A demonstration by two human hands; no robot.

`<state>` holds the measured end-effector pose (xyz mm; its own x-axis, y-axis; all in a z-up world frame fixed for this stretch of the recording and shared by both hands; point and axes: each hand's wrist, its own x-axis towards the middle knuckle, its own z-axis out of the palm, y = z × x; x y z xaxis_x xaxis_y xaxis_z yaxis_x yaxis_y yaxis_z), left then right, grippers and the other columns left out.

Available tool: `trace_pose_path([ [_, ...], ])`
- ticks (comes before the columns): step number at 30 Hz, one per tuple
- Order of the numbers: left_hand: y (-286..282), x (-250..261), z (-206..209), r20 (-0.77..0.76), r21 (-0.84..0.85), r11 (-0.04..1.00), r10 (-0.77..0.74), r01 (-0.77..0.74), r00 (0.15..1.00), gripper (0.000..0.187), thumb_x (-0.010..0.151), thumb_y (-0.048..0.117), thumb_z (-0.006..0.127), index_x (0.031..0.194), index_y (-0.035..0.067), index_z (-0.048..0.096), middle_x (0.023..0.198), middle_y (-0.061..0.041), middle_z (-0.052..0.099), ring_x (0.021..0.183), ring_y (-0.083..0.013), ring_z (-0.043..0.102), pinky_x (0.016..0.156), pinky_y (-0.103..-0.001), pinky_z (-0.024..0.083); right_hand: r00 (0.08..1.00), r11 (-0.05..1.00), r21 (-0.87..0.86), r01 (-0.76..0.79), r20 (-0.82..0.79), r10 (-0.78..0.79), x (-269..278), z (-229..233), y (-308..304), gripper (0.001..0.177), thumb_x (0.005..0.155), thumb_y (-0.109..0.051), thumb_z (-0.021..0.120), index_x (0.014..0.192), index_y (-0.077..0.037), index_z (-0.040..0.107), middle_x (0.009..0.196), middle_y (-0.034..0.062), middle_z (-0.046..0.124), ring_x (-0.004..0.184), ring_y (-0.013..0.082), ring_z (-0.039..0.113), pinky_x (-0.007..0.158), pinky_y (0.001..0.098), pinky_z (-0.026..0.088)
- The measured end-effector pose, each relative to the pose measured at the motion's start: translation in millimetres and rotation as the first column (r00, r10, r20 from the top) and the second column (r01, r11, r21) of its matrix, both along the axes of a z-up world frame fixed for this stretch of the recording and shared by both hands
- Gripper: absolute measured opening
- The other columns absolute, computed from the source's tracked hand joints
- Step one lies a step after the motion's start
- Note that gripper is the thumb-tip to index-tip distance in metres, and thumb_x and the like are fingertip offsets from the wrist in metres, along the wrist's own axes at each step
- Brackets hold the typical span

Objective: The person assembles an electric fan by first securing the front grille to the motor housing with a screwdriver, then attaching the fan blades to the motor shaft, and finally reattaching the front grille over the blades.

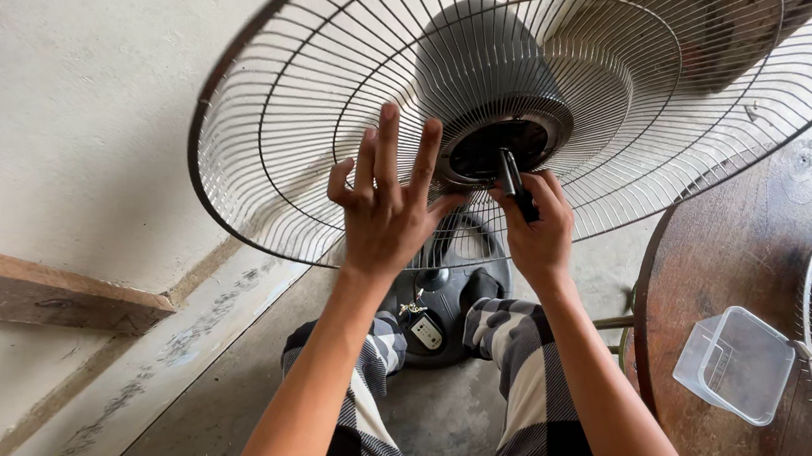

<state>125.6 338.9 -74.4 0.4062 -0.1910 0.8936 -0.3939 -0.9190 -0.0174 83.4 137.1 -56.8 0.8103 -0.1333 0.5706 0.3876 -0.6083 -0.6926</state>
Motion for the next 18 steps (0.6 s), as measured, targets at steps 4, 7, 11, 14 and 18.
trace_pose_path([
  [4,6.5,-1.5,4.1,-0.025,0.054,0.998,0.021,-0.02,0.999,0.125,0.086,0.087,0.073,0.171,0.023,0.008,0.172,-0.021,0.011,0.135,-0.0304,0.051,0.107,-0.053,0.027,0.998,0.996,-0.075,-0.039,0.044,0.043,5.8,4.8,-7.1,0.017,0.094,-0.009,0.079,0.106,-0.002,0.07,0.09,0.0034,0.059,0.072,0.014,0.054,0.063,0.03,0.042],
  [7,8.0,-0.3,11.7,-0.002,0.038,0.999,0.025,-0.024,1.0,0.128,0.087,0.093,0.067,0.172,0.019,0.007,0.171,-0.023,0.012,0.131,-0.0308,0.051,0.103,-0.051,0.029,0.997,0.991,-0.111,-0.071,0.033,0.075,9.2,12.1,-10.2,0.019,0.094,-0.011,0.079,0.107,-0.001,0.07,0.09,0.0034,0.059,0.072,0.0143,0.054,0.063,0.0302,0.042],
  [11,9.2,1.1,19.1,-0.005,0.026,0.999,0.034,-0.034,0.999,0.13,0.087,0.096,0.065,0.172,0.017,0.006,0.169,-0.025,0.014,0.129,-0.0324,0.051,0.098,-0.048,0.03,0.996,0.987,-0.135,-0.09,0.013,0.092,10.4,17.7,-11.3,0.021,0.093,-0.013,0.079,0.108,-0.001,0.071,0.09,0.0027,0.06,0.072,0.0142,0.055,0.063,0.03,0.043],
  [14,9.6,0.1,19.6,-0.011,0.034,0.998,0.053,-0.053,0.999,0.13,0.086,0.096,0.065,0.172,0.017,0.007,0.168,-0.026,0.015,0.129,-0.0336,0.05,0.098,-0.049,0.031,0.996,0.989,-0.118,-0.084,-0.002,0.085,8.4,17.0,-8.1,0.02,0.094,-0.013,0.079,0.108,-0.001,0.071,0.091,0.003,0.06,0.072,0.0144,0.055,0.063,0.0299,0.044],
  [18,7.9,-0.3,18.0,-0.023,0.031,0.998,0.047,-0.046,0.999,0.128,0.088,0.093,0.065,0.172,0.017,0.007,0.168,-0.027,0.014,0.133,-0.0357,0.05,0.1,-0.05,0.031,0.998,0.993,-0.109,-0.053,0.015,0.055,7.7,16.0,-4.7,0.02,0.093,-0.013,0.08,0.105,0.0,0.071,0.091,0.0042,0.058,0.072,0.016,0.055,0.064,0.0317,0.043],
])
